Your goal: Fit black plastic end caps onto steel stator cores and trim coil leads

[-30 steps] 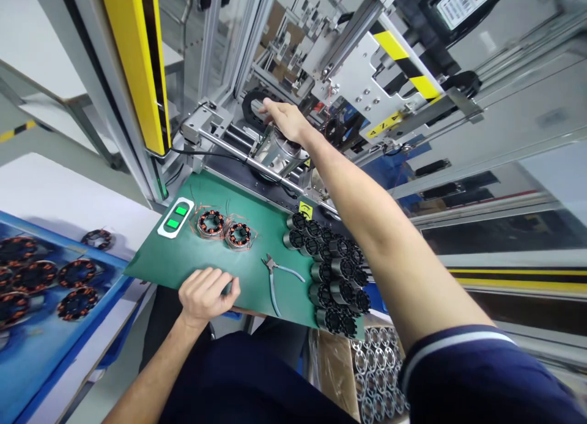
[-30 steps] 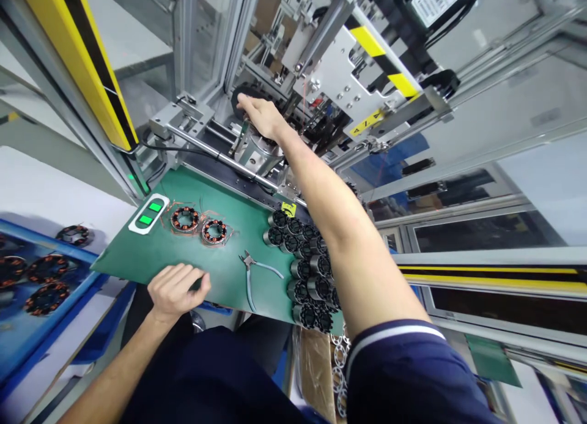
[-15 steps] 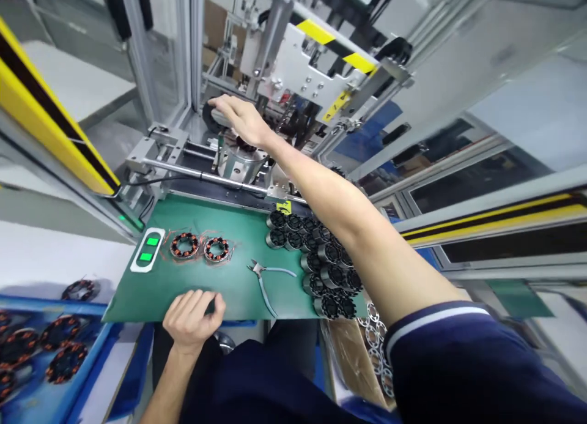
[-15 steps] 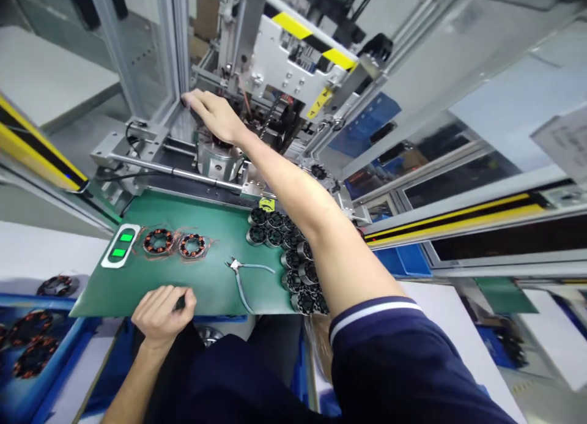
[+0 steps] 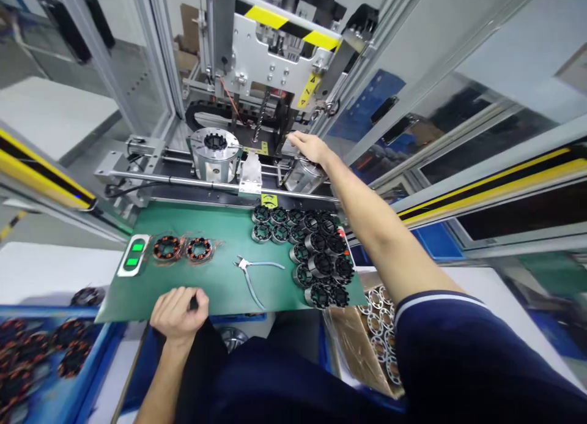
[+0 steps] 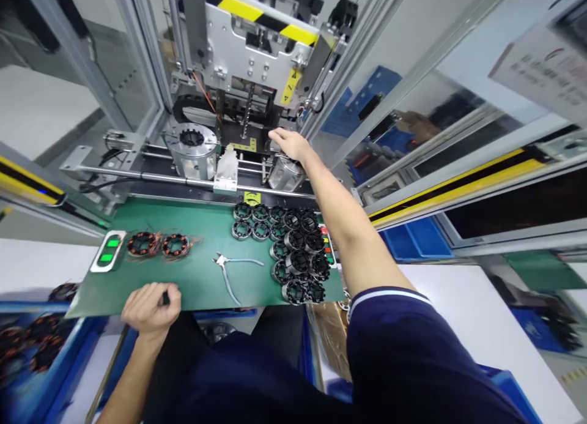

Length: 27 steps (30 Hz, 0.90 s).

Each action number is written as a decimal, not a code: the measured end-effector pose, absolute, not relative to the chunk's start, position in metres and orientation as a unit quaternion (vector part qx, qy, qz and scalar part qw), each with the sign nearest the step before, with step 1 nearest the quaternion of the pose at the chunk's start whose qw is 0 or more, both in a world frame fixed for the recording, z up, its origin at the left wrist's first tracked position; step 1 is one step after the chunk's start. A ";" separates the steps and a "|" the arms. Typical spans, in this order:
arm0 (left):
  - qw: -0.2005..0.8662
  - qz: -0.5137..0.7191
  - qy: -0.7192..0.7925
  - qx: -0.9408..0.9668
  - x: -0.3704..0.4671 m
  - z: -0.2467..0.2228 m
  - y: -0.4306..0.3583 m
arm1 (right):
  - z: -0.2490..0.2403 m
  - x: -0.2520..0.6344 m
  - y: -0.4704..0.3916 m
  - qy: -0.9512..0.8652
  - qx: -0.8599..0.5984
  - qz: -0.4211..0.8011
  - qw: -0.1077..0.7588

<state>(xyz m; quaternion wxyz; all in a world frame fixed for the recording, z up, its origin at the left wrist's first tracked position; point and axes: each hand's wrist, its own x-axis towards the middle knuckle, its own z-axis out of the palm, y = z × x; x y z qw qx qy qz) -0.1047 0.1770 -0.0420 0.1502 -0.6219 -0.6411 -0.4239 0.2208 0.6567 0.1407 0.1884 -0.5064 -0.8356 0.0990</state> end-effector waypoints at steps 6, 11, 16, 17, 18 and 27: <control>0.117 -0.345 -0.758 -0.542 -0.105 -0.038 0.174 | 0.161 0.201 0.627 -0.822 -0.489 0.058 0.286; 0.068 -0.300 -0.836 -0.455 -0.135 -0.021 0.178 | 0.166 0.220 0.520 -0.798 -0.449 0.044 0.400; -0.029 -0.287 -0.820 -0.494 -0.170 -0.012 0.211 | 0.126 0.298 0.368 -0.714 -0.500 0.004 0.490; -0.041 -0.293 -0.817 -0.495 -0.175 -0.011 0.218 | 0.113 0.316 0.342 -0.690 -0.526 -0.004 0.496; -0.051 -0.301 -0.815 -0.493 -0.178 -0.010 0.225 | 0.099 0.333 0.319 -0.669 -0.555 -0.004 0.494; -0.085 -0.442 -0.795 -0.406 -0.196 0.002 0.240 | 0.001 0.392 0.248 -0.563 -0.717 0.066 0.406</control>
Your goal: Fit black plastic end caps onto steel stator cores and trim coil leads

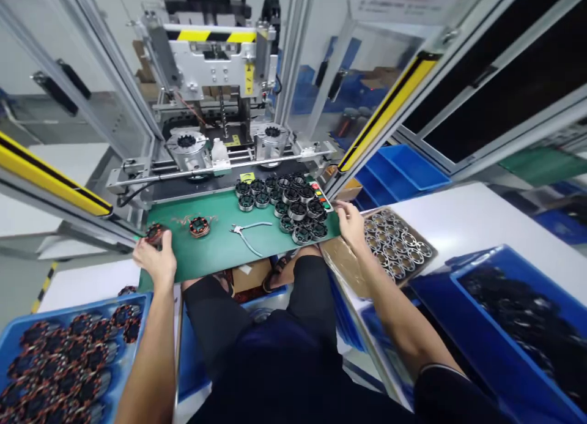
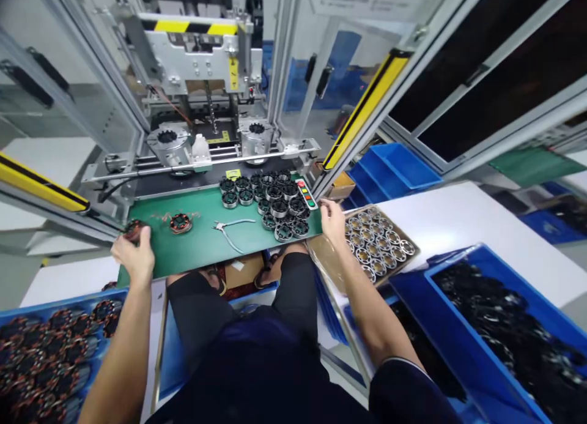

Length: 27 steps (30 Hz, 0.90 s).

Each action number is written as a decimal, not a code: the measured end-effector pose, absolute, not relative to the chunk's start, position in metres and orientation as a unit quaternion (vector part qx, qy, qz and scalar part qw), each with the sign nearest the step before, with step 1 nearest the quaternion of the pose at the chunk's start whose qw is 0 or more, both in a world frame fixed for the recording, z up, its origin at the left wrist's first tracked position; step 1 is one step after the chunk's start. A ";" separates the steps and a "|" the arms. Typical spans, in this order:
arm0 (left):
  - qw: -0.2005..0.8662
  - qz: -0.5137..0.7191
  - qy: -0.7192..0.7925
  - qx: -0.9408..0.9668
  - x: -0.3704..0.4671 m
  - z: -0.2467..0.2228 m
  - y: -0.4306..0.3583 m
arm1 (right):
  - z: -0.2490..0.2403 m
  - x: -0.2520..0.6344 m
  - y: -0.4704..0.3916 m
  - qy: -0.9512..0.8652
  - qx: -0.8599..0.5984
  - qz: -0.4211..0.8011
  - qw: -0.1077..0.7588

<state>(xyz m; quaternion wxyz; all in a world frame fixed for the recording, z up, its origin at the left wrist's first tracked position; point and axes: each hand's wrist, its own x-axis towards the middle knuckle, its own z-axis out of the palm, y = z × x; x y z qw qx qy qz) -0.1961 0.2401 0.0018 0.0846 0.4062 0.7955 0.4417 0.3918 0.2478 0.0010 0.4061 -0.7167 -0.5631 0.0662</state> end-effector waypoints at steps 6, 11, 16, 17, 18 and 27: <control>0.117 0.656 0.668 0.332 -0.180 0.013 0.193 | -0.025 0.385 0.257 -0.588 -0.712 0.056 0.380; 0.268 0.721 0.565 0.298 -0.112 -0.013 0.097 | -0.037 0.398 0.258 -0.612 -0.701 0.032 0.365; 0.413 0.686 0.516 0.304 -0.045 -0.043 0.037 | -0.046 0.404 0.267 -0.626 -0.670 0.009 0.400; 0.431 0.677 0.506 0.314 -0.039 -0.045 0.031 | -0.047 0.403 0.268 -0.626 -0.664 0.005 0.409; 0.448 0.668 0.497 0.327 -0.036 -0.046 0.026 | -0.048 0.403 0.268 -0.625 -0.659 0.002 0.418; 0.512 0.582 0.437 0.455 -0.046 0.007 0.010 | -0.038 0.396 0.253 -0.611 -0.624 0.023 0.486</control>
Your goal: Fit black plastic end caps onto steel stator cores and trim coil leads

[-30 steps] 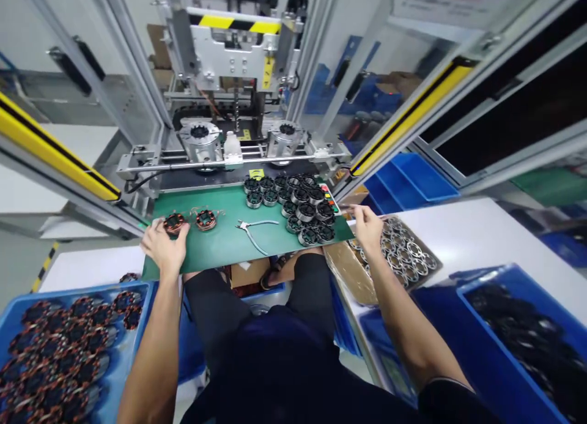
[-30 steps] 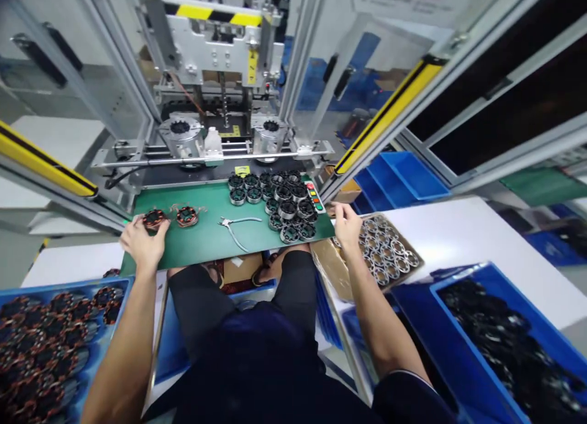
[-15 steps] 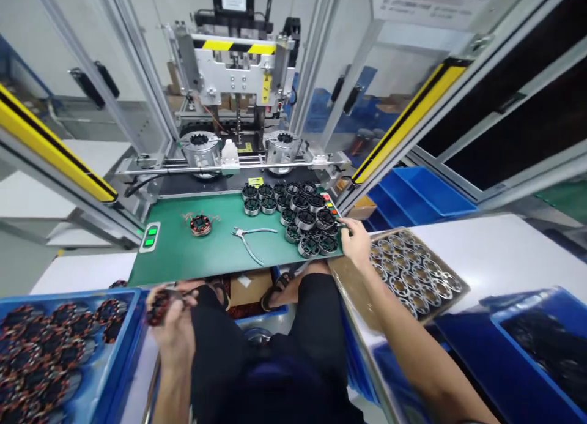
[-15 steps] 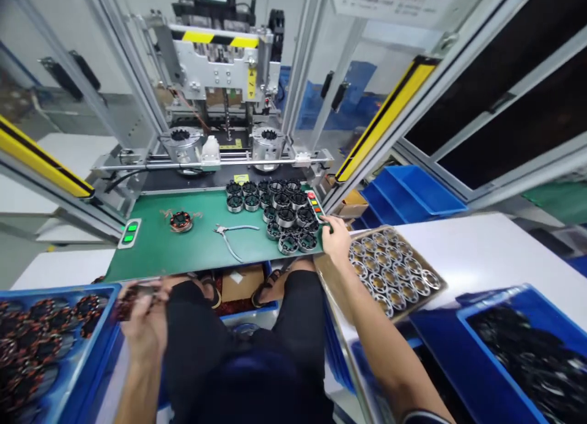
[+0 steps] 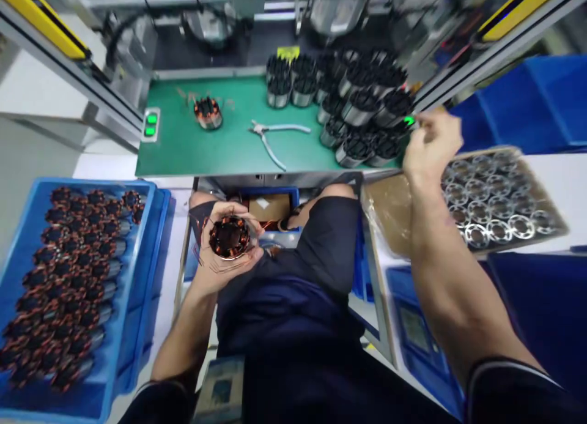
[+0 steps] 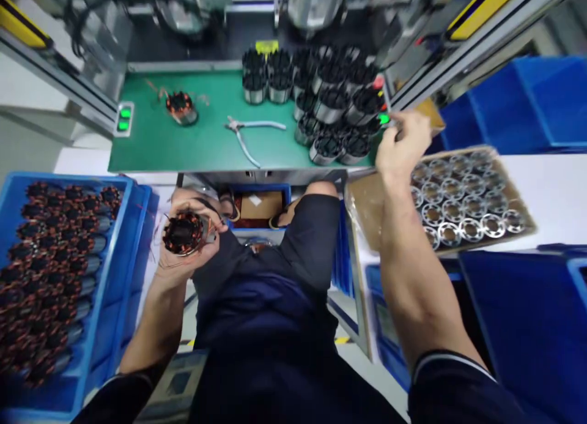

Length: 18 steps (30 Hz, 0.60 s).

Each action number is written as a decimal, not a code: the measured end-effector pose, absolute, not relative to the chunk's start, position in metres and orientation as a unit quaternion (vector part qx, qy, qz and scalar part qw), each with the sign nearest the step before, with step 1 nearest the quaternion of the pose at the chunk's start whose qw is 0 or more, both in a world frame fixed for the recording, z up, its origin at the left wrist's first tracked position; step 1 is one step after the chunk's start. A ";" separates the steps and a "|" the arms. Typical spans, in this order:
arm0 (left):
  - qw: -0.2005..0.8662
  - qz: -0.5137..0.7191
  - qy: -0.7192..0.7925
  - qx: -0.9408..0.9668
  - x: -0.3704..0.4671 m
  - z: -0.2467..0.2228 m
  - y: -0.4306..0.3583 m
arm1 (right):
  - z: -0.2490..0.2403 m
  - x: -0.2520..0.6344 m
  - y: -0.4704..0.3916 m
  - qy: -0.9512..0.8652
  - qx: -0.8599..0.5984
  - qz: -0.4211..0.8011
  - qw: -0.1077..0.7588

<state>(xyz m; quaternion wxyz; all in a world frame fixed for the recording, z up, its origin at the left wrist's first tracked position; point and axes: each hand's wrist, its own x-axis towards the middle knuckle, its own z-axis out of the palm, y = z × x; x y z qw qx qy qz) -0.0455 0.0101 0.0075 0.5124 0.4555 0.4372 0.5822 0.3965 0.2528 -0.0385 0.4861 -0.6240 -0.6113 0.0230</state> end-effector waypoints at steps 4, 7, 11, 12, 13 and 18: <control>0.470 0.570 0.407 0.538 -0.036 0.032 0.007 | 0.004 0.328 0.181 -0.607 -0.538 0.070 0.581; 0.491 0.557 0.384 0.549 -0.031 0.042 0.005 | 0.055 0.262 0.105 -0.688 -0.426 0.335 0.483; 0.484 0.526 0.430 0.551 -0.032 0.043 0.003 | 0.092 0.215 0.053 -0.742 -0.321 0.469 0.354; 0.475 0.520 0.443 0.554 -0.033 0.043 0.001 | 0.094 0.212 0.049 -0.746 -0.311 0.478 0.344; 0.471 0.515 0.454 0.553 -0.034 0.042 0.000 | 0.093 0.211 0.047 -0.750 -0.312 0.473 0.340; 0.518 0.523 0.446 0.510 -0.031 0.036 -0.007 | 0.084 0.220 0.043 -0.792 -0.388 0.356 0.309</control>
